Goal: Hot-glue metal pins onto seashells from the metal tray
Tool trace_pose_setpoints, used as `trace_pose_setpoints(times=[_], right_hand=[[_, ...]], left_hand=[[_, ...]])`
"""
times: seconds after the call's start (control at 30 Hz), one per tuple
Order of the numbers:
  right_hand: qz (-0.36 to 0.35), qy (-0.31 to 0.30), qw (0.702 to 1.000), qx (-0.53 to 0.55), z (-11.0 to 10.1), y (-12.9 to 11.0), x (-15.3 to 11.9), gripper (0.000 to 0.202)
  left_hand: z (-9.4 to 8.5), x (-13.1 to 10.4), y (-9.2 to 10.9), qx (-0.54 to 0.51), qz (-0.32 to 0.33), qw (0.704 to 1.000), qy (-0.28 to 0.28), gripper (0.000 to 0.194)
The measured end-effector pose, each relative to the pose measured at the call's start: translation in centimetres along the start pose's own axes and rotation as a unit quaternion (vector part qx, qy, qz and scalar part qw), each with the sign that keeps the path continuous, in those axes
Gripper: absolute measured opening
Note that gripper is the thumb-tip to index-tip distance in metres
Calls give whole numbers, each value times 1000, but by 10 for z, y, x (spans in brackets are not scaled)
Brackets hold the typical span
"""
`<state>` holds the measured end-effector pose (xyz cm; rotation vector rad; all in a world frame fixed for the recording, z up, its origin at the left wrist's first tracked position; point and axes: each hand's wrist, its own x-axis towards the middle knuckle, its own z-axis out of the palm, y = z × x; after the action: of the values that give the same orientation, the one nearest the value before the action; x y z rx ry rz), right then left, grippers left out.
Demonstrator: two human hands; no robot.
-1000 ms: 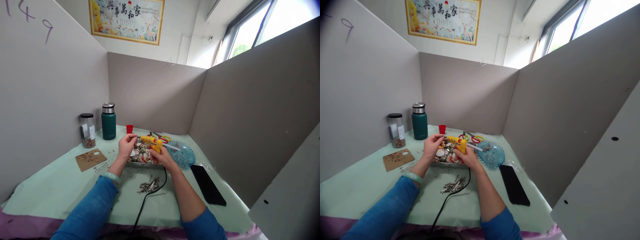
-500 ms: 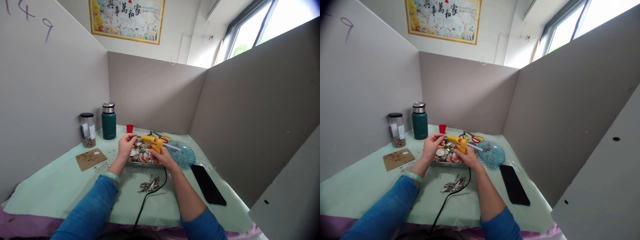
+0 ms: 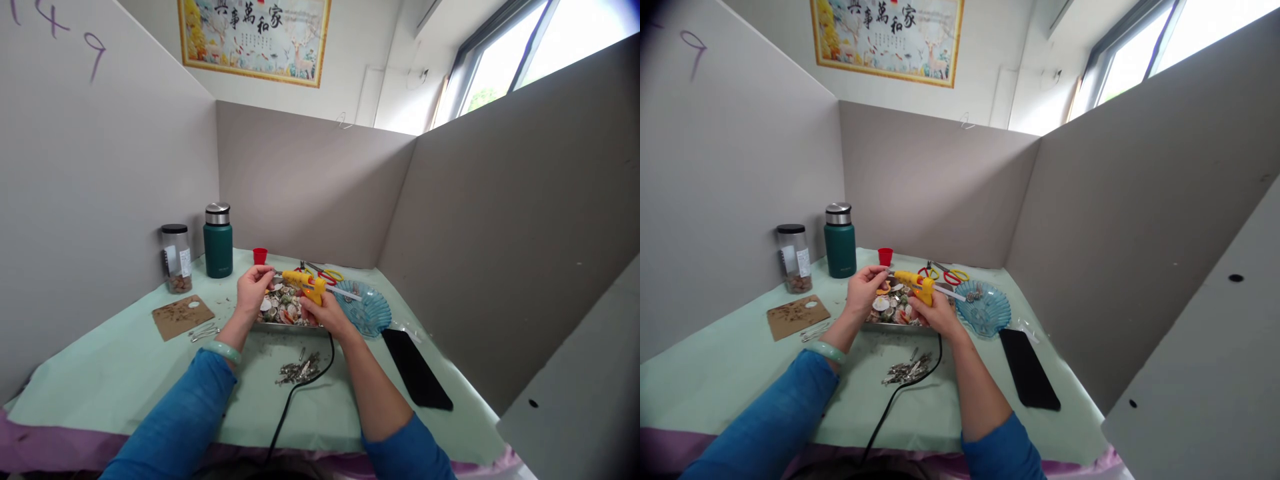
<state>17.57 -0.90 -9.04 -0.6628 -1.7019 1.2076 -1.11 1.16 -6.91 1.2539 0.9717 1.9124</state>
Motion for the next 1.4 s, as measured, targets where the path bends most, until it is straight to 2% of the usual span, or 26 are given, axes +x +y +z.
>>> trace_pose_setpoints(times=[0.3, 0.5, 0.77, 1.13, 1.3, 1.4], right_hand=[[3, 2, 1000, -6, 0, 0, 0, 35], [10, -1, 1000, -4, 0, 2, 0, 36], [4, -1, 1000, -4, 0, 0, 0, 36], [-1, -1, 1000, -14, 0, 0, 0, 35], [2, -2, 1000, -27, -1, 2, 1, 37], [6, 32, 996, -87, -4, 4, 2, 39]], left_hand=[[0, 0, -1, -6, -10, 1000, -4, 25], [-3, 3, -7, -48, -33, 998, -12, 30], [-1, 0, 0, -71, -68, 995, -22, 35], [-3, 3, -5, -52, -47, 997, -31, 34], [-6, 5, -6, -56, -37, 998, -14, 34], [-7, 6, -7, -57, -37, 998, 3, 34]])
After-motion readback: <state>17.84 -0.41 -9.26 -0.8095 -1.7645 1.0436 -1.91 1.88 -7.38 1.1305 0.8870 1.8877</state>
